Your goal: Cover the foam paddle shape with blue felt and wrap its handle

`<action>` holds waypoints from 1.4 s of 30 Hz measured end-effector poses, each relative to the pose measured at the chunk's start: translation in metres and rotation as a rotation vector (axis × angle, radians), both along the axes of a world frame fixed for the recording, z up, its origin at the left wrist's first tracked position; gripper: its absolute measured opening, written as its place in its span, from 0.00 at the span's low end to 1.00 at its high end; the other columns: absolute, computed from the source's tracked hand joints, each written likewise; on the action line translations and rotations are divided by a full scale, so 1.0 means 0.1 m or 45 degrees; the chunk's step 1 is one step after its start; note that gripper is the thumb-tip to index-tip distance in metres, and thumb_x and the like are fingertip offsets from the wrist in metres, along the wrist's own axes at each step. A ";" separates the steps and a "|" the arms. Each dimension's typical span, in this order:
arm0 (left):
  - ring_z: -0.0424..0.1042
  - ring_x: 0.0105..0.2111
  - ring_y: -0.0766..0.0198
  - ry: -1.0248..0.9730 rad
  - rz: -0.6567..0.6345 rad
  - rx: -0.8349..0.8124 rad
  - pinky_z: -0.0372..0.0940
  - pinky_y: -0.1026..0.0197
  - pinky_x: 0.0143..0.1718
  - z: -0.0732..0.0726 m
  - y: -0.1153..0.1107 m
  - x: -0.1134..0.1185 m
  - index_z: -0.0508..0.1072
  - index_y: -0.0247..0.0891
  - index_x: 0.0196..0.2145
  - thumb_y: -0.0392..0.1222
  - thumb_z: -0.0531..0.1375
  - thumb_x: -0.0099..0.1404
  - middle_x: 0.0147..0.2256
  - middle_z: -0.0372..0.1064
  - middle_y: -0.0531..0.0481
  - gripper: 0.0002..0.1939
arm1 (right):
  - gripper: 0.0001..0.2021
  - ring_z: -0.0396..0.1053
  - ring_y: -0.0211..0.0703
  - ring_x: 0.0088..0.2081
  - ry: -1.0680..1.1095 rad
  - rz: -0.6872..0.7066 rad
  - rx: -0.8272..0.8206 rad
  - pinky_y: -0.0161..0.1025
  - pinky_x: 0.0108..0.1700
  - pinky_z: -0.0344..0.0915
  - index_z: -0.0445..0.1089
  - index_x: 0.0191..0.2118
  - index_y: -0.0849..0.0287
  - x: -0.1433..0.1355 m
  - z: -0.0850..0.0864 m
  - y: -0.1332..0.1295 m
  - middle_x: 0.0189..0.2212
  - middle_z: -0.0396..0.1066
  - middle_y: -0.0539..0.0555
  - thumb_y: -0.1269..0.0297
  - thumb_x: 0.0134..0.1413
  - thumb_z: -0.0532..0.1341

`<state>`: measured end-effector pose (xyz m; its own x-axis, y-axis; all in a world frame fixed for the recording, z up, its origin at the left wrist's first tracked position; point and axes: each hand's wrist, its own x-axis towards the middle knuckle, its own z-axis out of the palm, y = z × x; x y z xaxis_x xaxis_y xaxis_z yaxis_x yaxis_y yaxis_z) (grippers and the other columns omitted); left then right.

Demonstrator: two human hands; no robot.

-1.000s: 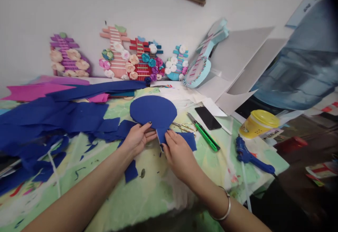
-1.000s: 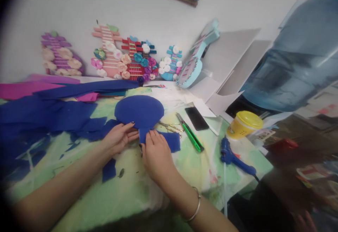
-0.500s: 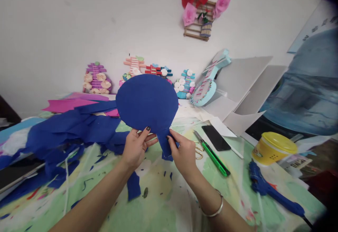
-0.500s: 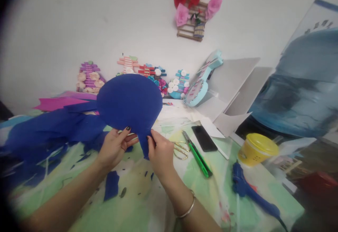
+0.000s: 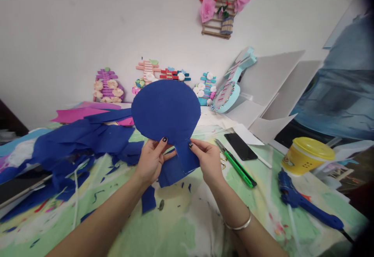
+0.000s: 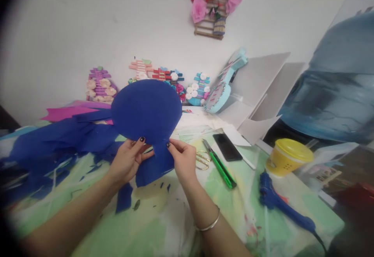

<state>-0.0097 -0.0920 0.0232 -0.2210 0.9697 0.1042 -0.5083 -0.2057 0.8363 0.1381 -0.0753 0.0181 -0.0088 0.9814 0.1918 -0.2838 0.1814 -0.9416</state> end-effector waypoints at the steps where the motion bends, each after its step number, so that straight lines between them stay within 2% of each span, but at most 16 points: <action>1: 0.74 0.33 0.65 0.015 -0.005 0.007 0.73 0.63 0.30 -0.01 0.00 0.00 0.68 0.37 0.34 0.43 0.70 0.51 0.34 0.72 0.53 0.18 | 0.13 0.76 0.49 0.34 0.021 0.032 -0.006 0.44 0.40 0.71 0.78 0.35 0.59 0.01 0.00 0.00 0.30 0.80 0.53 0.61 0.40 0.68; 8: 0.72 0.34 0.64 0.280 0.173 0.033 0.67 0.65 0.35 -0.12 0.09 -0.07 0.72 0.36 0.33 0.45 0.69 0.52 0.33 0.72 0.50 0.15 | 0.12 0.71 0.40 0.24 0.081 0.072 -0.091 0.36 0.29 0.66 0.76 0.32 0.60 0.05 0.00 0.01 0.24 0.78 0.51 0.63 0.36 0.69; 11: 0.73 0.35 0.63 0.307 0.097 0.041 0.66 0.63 0.37 -0.14 0.09 -0.07 0.72 0.36 0.35 0.47 0.68 0.53 0.35 0.74 0.49 0.15 | 0.12 0.72 0.41 0.24 0.122 0.164 -0.085 0.36 0.29 0.65 0.76 0.32 0.60 0.06 -0.01 0.01 0.25 0.78 0.52 0.63 0.37 0.69; 15: 0.73 0.28 0.63 0.296 -0.041 -0.025 0.67 0.63 0.29 -0.14 0.06 -0.04 0.69 0.38 0.37 0.48 0.68 0.53 0.31 0.73 0.50 0.17 | 0.11 0.71 0.39 0.24 0.174 0.272 -0.087 0.36 0.30 0.66 0.75 0.31 0.60 0.09 -0.01 0.00 0.26 0.78 0.52 0.62 0.38 0.70; 17: 0.72 0.24 0.64 0.340 -0.028 -0.046 0.66 0.64 0.25 -0.14 0.05 -0.04 0.69 0.39 0.38 0.50 0.67 0.53 0.31 0.72 0.51 0.18 | 0.10 0.71 0.38 0.23 0.170 0.275 -0.102 0.35 0.29 0.65 0.74 0.29 0.61 0.10 0.00 -0.01 0.25 0.78 0.52 0.63 0.37 0.70; 19: 0.71 0.24 0.66 0.402 0.005 -0.026 0.66 0.65 0.25 -0.14 0.04 -0.05 0.69 0.39 0.38 0.50 0.67 0.54 0.31 0.72 0.51 0.18 | 0.11 0.71 0.38 0.23 0.153 0.268 -0.116 0.34 0.28 0.65 0.74 0.28 0.61 0.11 0.01 -0.01 0.25 0.78 0.53 0.63 0.35 0.71; 21: 0.73 0.27 0.64 0.484 -0.019 0.018 0.67 0.65 0.28 -0.14 0.03 -0.06 0.70 0.38 0.38 0.47 0.68 0.52 0.31 0.73 0.49 0.19 | 0.12 0.71 0.39 0.24 0.135 0.258 -0.121 0.35 0.29 0.65 0.74 0.27 0.61 0.12 0.02 -0.01 0.25 0.78 0.53 0.62 0.33 0.72; 23: 0.74 0.31 0.61 0.601 -0.102 0.053 0.69 0.63 0.32 -0.13 0.01 -0.07 0.70 0.37 0.38 0.41 0.72 0.46 0.32 0.74 0.48 0.22 | 0.14 0.72 0.41 0.24 0.128 0.259 -0.118 0.36 0.29 0.65 0.75 0.28 0.61 0.13 0.03 0.00 0.26 0.78 0.54 0.60 0.32 0.72; 26: 0.75 0.32 0.57 0.718 -0.168 0.028 0.69 0.61 0.32 -0.11 -0.01 -0.09 0.70 0.36 0.37 0.34 0.73 0.39 0.33 0.74 0.47 0.26 | 0.16 0.72 0.41 0.25 0.137 0.289 -0.113 0.37 0.30 0.67 0.75 0.30 0.60 0.14 0.04 0.00 0.27 0.78 0.54 0.59 0.30 0.73; 34: 0.75 0.32 0.57 0.788 -0.132 0.025 0.68 0.61 0.33 -0.08 0.00 -0.13 0.74 0.34 0.34 0.33 0.72 0.41 0.31 0.75 0.43 0.19 | 0.18 0.72 0.40 0.25 0.058 0.337 -0.140 0.35 0.29 0.66 0.73 0.35 0.59 0.19 0.03 0.02 0.27 0.78 0.53 0.59 0.34 0.72; 39: 0.74 0.30 0.58 0.859 -0.115 0.022 0.67 0.62 0.30 -0.08 0.00 -0.14 0.76 0.34 0.31 0.34 0.72 0.41 0.31 0.76 0.43 0.16 | 0.26 0.72 0.40 0.24 0.177 0.371 -0.135 0.35 0.28 0.66 0.68 0.42 0.54 0.17 0.05 0.00 0.28 0.78 0.50 0.63 0.32 0.73; 42: 0.72 0.25 0.61 0.938 -0.072 -0.027 0.65 0.64 0.25 -0.06 0.00 -0.15 0.77 0.34 0.28 0.35 0.73 0.39 0.27 0.74 0.45 0.16 | 0.21 0.68 0.35 0.21 0.238 0.372 -0.142 0.33 0.26 0.64 0.68 0.40 0.55 0.16 0.06 0.00 0.23 0.73 0.46 0.59 0.37 0.71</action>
